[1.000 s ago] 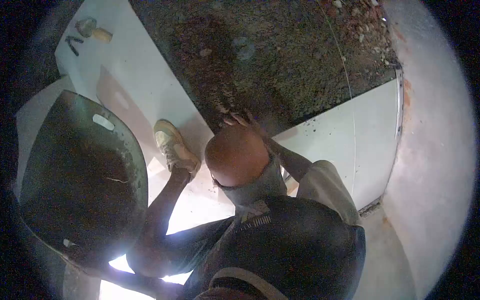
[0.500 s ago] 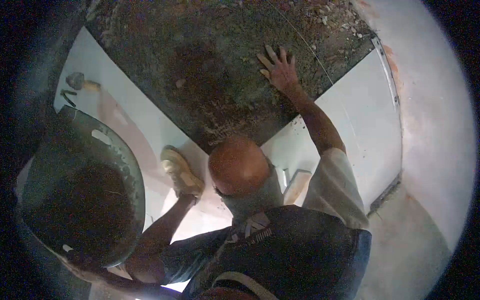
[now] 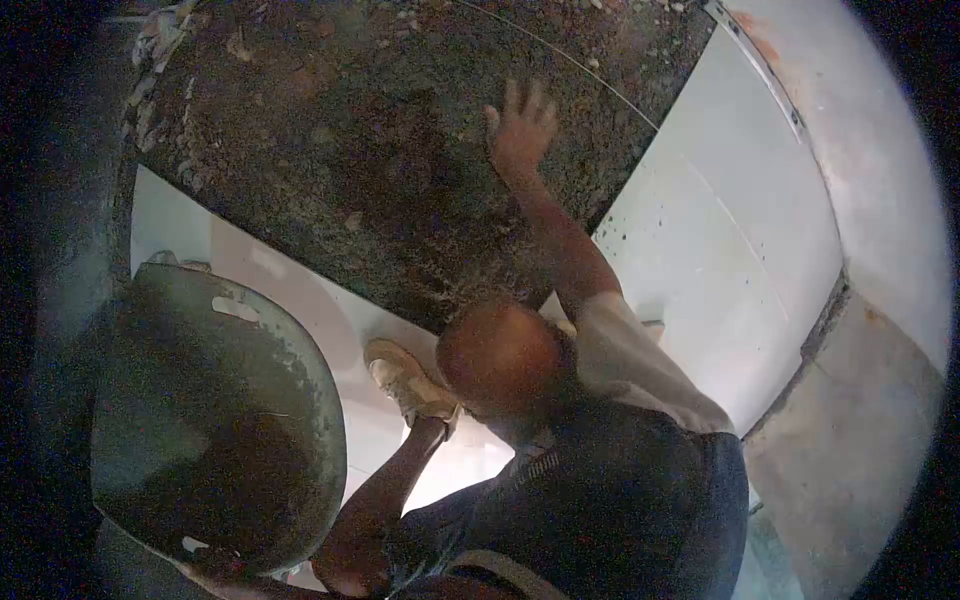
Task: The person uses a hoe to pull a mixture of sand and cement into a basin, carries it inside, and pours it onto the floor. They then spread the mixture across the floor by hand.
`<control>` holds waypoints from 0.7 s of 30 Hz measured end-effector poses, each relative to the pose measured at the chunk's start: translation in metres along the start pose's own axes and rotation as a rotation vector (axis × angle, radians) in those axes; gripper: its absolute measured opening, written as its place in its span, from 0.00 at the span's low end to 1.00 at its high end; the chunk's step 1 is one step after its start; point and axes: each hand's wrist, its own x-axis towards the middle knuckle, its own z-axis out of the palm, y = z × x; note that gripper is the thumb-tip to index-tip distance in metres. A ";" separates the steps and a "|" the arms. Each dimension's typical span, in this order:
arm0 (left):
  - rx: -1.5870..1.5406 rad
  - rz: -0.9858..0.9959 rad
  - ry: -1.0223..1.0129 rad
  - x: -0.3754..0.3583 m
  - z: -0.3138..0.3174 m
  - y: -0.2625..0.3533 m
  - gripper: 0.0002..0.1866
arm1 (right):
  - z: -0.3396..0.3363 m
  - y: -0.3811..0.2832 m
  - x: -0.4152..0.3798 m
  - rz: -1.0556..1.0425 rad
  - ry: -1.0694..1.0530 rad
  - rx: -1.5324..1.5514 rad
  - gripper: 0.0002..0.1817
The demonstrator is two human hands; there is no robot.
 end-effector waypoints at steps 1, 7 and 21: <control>-0.056 0.042 0.003 0.006 -0.005 -0.007 0.25 | 0.009 -0.009 0.008 -0.196 0.023 -0.046 0.30; -0.202 -0.092 -0.080 -0.009 0.016 0.027 0.22 | -0.011 0.035 0.035 -0.644 -0.098 -0.507 0.28; 0.109 -0.041 0.069 -0.008 0.030 0.098 0.25 | -0.058 0.105 -0.100 -0.712 -0.432 -0.132 0.30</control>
